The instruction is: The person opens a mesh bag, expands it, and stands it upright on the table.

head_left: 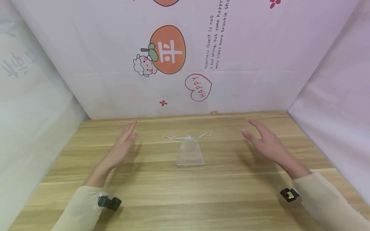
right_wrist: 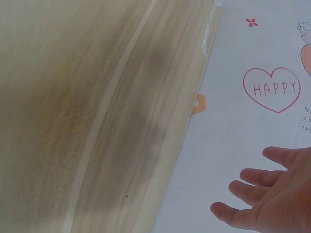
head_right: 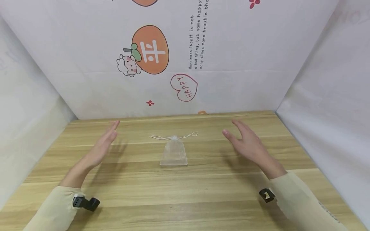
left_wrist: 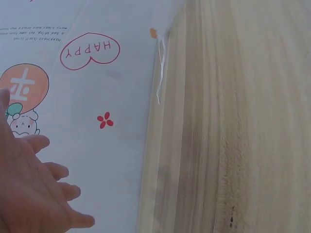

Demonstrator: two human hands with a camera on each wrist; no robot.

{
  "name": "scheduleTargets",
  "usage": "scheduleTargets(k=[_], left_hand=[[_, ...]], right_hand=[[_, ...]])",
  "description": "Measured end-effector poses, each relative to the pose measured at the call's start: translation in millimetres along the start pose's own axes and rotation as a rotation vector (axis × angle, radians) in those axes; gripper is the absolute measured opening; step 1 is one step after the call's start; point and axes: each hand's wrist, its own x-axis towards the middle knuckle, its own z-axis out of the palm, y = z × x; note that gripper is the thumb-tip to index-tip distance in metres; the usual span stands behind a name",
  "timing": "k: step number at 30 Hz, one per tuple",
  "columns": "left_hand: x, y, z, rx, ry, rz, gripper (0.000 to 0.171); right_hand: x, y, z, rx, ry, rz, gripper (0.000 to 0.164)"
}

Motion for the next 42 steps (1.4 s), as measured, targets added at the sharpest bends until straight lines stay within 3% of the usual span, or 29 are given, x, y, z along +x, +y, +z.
scheduleTargets(k=[10, 18, 27, 37, 42], left_hand=[[-6.9, 2.6, -4.4, -0.294, -0.120, -0.054, 0.065], [-7.2, 3.4, -7.3, -0.506, -0.183, -0.037, 0.071], [-6.8, 1.9, -9.2, -0.730, -0.241, -0.047, 0.077], [-6.8, -1.7, -7.6, -0.857, -0.319, -0.091, 0.085], [-6.4, -5.3, -4.2, -0.889, -0.343, -0.080, 0.084]], right_hand=[[-3.4, -3.1, 2.4, 0.192, -0.034, 0.038, 0.071], [-6.8, -7.1, 1.5, 0.420, -0.066, 0.038, 0.069], [-10.4, -13.5, 1.0, 0.601, -0.163, 0.081, 0.076], [-8.6, -12.5, 5.1, 0.776, -0.219, 0.147, 0.081], [-7.9, -12.5, 8.1, 0.822, -0.243, 0.162, 0.081]])
